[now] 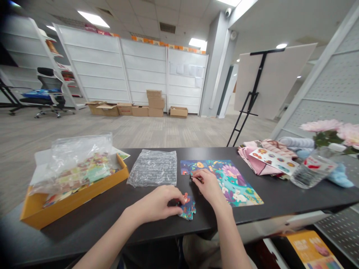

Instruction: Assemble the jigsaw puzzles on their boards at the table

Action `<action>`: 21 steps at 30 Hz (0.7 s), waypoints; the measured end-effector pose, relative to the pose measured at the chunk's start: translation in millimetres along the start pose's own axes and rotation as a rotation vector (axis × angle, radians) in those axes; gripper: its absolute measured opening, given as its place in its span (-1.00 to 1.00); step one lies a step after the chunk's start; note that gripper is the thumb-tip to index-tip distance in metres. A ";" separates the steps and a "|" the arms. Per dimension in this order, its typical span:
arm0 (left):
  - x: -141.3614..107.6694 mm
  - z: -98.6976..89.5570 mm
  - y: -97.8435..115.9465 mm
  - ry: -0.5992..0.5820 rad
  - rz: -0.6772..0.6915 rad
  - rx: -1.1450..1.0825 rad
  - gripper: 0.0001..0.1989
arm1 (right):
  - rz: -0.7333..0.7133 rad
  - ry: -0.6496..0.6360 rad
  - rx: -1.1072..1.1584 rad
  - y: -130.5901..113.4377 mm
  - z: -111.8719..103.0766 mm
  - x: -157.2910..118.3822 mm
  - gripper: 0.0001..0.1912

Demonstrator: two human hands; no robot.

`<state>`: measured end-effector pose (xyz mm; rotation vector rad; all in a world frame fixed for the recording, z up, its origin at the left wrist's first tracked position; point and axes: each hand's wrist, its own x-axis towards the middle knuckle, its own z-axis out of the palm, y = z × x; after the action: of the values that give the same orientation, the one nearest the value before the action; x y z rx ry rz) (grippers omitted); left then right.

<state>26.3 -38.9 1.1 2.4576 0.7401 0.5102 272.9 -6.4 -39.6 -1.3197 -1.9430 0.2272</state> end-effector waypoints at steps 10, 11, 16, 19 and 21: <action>7.4 -4.5 -2.2 0.062 -0.013 0.035 -0.71 | 0.048 0.050 -0.047 14.4 0.9 -1.3 -0.80; 7.3 -4.0 -2.1 0.047 -0.008 0.027 -0.60 | 0.064 0.063 -0.060 16.0 1.2 -1.6 -0.82; 7.7 4.7 -3.7 -0.014 -0.035 0.021 -0.15 | 0.121 0.125 -0.143 20.1 1.3 -3.3 -0.89; 10.1 8.8 -2.7 -0.054 -0.047 0.067 -0.14 | 0.198 0.127 -0.157 18.7 1.5 -4.1 -0.88; 12.0 9.7 -0.9 -0.072 -0.052 0.089 -0.20 | 0.256 0.101 -0.138 17.3 2.1 -4.3 -0.88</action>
<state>40.0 -34.6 -4.7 2.5172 0.8105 0.3743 284.7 -1.8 -52.3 -1.6400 -1.7294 0.1493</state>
